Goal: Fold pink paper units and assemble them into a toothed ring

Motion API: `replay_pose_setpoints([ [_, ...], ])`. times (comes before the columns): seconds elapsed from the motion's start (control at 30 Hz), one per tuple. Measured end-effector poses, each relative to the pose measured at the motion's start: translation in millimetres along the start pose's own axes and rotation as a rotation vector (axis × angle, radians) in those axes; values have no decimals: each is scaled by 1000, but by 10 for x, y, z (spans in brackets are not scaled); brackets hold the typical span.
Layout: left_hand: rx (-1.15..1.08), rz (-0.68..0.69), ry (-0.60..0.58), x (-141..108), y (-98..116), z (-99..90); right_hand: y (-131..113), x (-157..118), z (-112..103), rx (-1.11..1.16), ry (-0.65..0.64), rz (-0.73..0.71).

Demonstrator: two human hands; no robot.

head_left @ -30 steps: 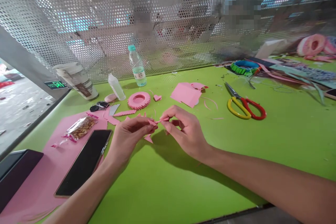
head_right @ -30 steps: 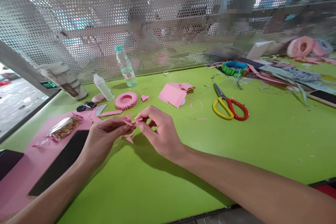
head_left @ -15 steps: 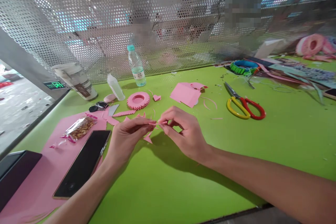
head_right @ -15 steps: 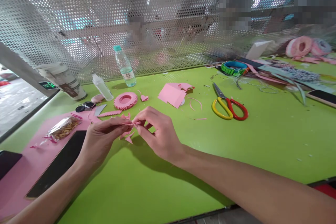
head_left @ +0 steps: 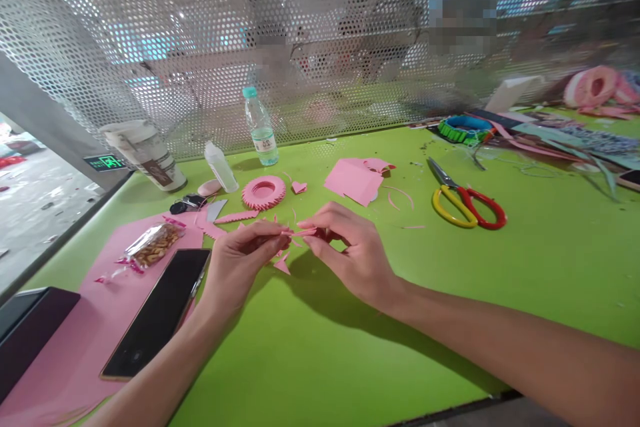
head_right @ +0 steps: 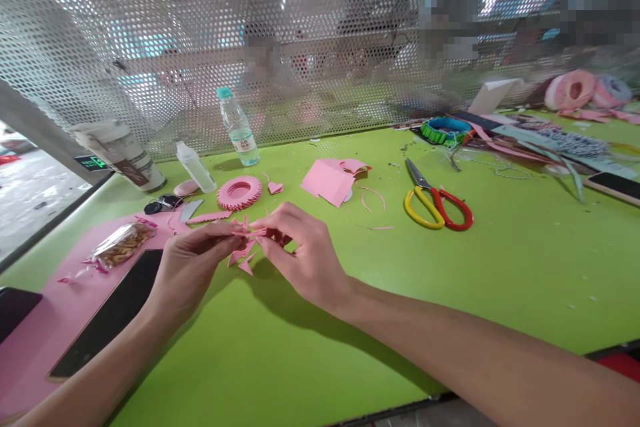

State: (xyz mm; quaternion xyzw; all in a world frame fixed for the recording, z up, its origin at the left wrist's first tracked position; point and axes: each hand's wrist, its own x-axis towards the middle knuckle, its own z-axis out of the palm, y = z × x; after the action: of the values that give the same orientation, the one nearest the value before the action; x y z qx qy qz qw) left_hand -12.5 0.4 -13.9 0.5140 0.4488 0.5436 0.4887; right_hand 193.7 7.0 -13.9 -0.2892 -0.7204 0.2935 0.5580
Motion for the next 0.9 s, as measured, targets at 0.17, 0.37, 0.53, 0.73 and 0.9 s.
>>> replay_pose_setpoints([
  [0.17,-47,-27,41,-11,30,33,-15,9,-2,21,-19,86],
  [0.37,-103,-50,44,-3,21,33,-7,-17,-4,128,-54,239],
  [0.53,-109,-81,33,-7,13,17,29,-3,-1,109,-30,260],
  [0.73,-126,-70,-16,-7,-1,23,53,18,-18,134,7,288],
  [0.9,-251,-143,-46,4,15,52,35,21,-19,252,34,325],
])
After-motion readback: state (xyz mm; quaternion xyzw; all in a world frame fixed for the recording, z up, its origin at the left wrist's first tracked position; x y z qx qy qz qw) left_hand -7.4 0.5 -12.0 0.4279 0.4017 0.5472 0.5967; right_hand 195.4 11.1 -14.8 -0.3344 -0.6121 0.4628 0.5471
